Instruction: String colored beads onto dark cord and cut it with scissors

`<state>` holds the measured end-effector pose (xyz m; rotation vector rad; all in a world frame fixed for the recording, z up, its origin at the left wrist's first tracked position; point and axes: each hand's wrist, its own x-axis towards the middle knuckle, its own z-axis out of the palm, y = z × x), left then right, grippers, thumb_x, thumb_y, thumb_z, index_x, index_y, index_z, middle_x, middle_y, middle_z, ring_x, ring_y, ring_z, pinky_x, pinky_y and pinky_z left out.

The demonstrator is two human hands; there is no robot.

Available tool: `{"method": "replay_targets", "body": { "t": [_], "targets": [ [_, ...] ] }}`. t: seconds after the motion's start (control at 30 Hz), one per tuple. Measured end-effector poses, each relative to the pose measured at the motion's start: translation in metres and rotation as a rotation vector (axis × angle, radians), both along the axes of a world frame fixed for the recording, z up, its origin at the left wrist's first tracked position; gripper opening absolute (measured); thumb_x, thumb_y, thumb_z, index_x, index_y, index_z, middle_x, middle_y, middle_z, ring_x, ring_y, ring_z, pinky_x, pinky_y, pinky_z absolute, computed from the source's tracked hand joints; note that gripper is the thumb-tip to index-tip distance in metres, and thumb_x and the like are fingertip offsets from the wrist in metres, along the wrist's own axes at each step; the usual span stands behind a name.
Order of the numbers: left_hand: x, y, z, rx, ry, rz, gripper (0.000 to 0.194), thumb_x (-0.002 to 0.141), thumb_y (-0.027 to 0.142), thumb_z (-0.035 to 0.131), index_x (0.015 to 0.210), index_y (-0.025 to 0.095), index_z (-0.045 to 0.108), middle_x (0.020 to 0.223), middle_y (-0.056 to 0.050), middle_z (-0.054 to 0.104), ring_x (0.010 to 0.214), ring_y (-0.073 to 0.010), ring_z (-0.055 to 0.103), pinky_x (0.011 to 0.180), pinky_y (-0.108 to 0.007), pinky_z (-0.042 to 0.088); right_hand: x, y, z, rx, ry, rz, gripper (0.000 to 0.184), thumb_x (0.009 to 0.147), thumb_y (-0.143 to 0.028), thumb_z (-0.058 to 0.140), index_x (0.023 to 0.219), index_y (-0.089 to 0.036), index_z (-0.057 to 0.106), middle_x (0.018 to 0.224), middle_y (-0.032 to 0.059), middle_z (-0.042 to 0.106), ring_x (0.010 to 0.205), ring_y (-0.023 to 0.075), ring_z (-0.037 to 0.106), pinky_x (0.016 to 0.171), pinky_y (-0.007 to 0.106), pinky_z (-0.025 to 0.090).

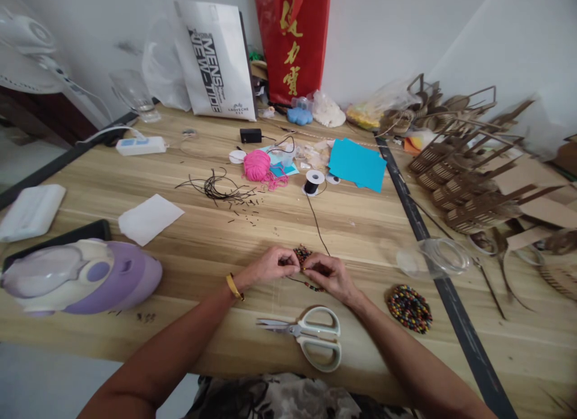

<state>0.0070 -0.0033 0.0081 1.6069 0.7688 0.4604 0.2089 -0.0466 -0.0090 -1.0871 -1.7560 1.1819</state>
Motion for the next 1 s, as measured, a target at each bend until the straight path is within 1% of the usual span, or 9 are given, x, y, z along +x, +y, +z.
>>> {"method": "replay_targets", "body": {
  "t": [0.27,0.57,0.77,1.0],
  "targets": [
    [0.0005,-0.0004,0.0029,0.003,0.022,0.007,0.015,0.078,0.023,0.06,0.071,0.01,0.061,0.061,0.001,0.056,0.057,-0.0084,0.047,0.056,-0.019,0.036,0.0013,0.0006,-0.002,0.003,-0.003,0.009,0.021,0.085,-0.036,0.063,0.083,-0.015,0.065,0.076,0.0056,0.064,0.068,0.0143,0.058,0.058,0.023,0.046],
    [-0.0003,-0.0004,0.0001,-0.01,-0.015,0.011,0.017,0.078,0.026,0.061,0.071,0.01,0.061,0.06,0.001,0.055,0.056,-0.0082,0.046,0.056,-0.019,0.036,0.0,-0.0004,-0.0008,-0.02,-0.004,0.002,0.024,0.084,-0.038,0.063,0.082,-0.014,0.064,0.074,0.0045,0.062,0.062,0.012,0.055,0.054,0.022,0.043],
    [0.0002,-0.0005,-0.0006,-0.029,-0.013,0.011,0.017,0.078,0.026,0.061,0.072,0.01,0.06,0.06,0.001,0.054,0.056,-0.0078,0.046,0.054,-0.018,0.035,0.0005,0.0001,-0.0021,-0.018,-0.017,0.013,0.021,0.084,-0.035,0.063,0.082,-0.014,0.063,0.072,0.0038,0.061,0.057,0.0099,0.05,0.049,0.021,0.039],
    [-0.0002,-0.0001,-0.0023,-0.024,-0.017,0.007,0.019,0.079,0.029,0.06,0.072,0.011,0.059,0.059,0.002,0.054,0.056,-0.0081,0.046,0.054,-0.019,0.035,-0.0001,0.0005,-0.0011,0.003,-0.02,0.011,0.024,0.084,-0.039,0.062,0.081,-0.014,0.064,0.072,0.0033,0.061,0.057,0.0099,0.05,0.05,0.021,0.039]
  ]
}}
